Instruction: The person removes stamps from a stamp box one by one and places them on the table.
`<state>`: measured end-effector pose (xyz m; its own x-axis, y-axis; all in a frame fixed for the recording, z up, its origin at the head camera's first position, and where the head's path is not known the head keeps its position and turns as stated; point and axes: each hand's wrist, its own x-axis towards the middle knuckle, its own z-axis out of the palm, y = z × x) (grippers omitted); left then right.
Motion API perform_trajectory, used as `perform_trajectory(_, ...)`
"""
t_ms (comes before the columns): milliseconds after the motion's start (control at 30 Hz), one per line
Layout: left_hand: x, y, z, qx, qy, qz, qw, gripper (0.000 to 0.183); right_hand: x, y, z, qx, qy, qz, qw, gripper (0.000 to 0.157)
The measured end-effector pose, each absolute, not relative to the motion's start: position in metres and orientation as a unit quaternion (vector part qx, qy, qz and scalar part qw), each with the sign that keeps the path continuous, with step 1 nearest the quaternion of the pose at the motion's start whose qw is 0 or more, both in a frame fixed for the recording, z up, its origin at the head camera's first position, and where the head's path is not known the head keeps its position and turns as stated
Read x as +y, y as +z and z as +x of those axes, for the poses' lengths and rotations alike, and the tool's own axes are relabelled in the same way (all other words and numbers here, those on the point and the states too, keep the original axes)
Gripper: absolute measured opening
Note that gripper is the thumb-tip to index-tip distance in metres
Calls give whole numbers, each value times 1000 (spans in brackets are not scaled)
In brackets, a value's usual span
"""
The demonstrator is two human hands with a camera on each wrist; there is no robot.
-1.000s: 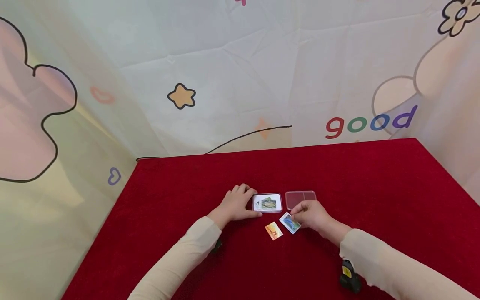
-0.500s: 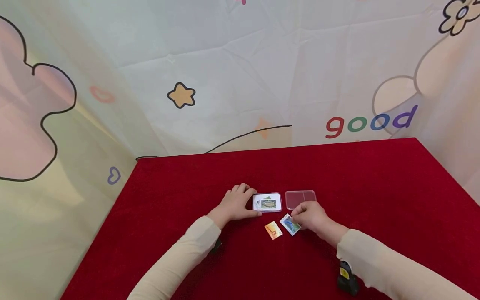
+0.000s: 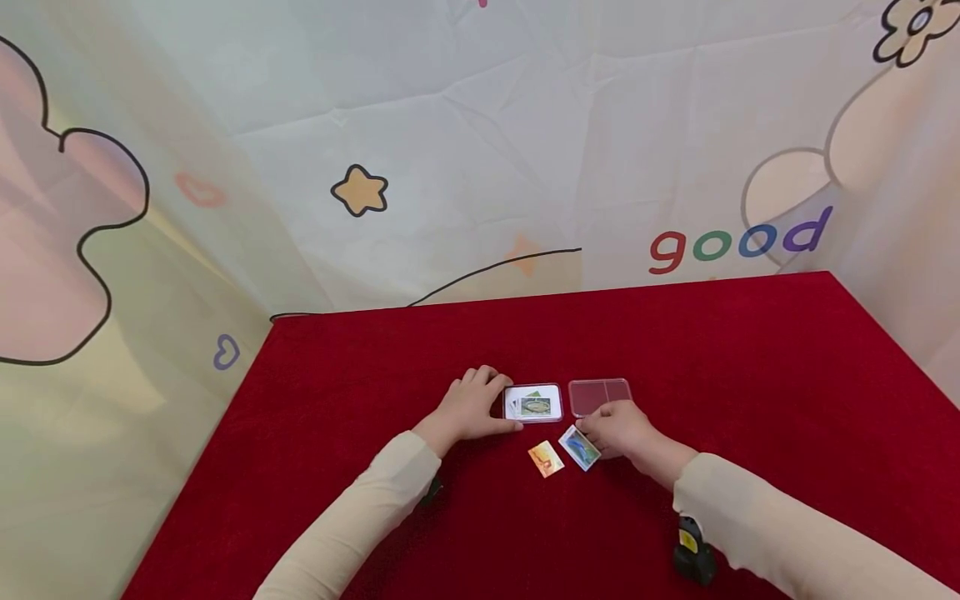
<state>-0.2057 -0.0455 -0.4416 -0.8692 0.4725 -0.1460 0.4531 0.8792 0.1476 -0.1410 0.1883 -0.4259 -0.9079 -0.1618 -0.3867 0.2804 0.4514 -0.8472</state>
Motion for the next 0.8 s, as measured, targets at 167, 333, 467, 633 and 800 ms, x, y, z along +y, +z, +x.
perform_trajectory(167, -46, -441, -205, 965, 57, 239, 89, 67, 191, -425, -140, 806, -544, 40, 229, 27)
perform_trajectory(333, -45, -441, -205, 965, 59, 238, 87, 66, 192, -423, -139, 800, -548, 46, 239, 35)
perform_trajectory(467, -45, -442, -205, 965, 60, 239, 86, 66, 192, -421, -137, 800, -547, 52, 242, 42)
perform_trajectory(633, -45, -443, -206, 966, 58, 239, 84, 67, 192, -420, -137, 800, -545, 55, 243, 44)
perform_trajectory(800, -46, -443, -206, 966, 59, 240, 82, 67, 192, -420, -136, 801, -544, 53, 243, 42)
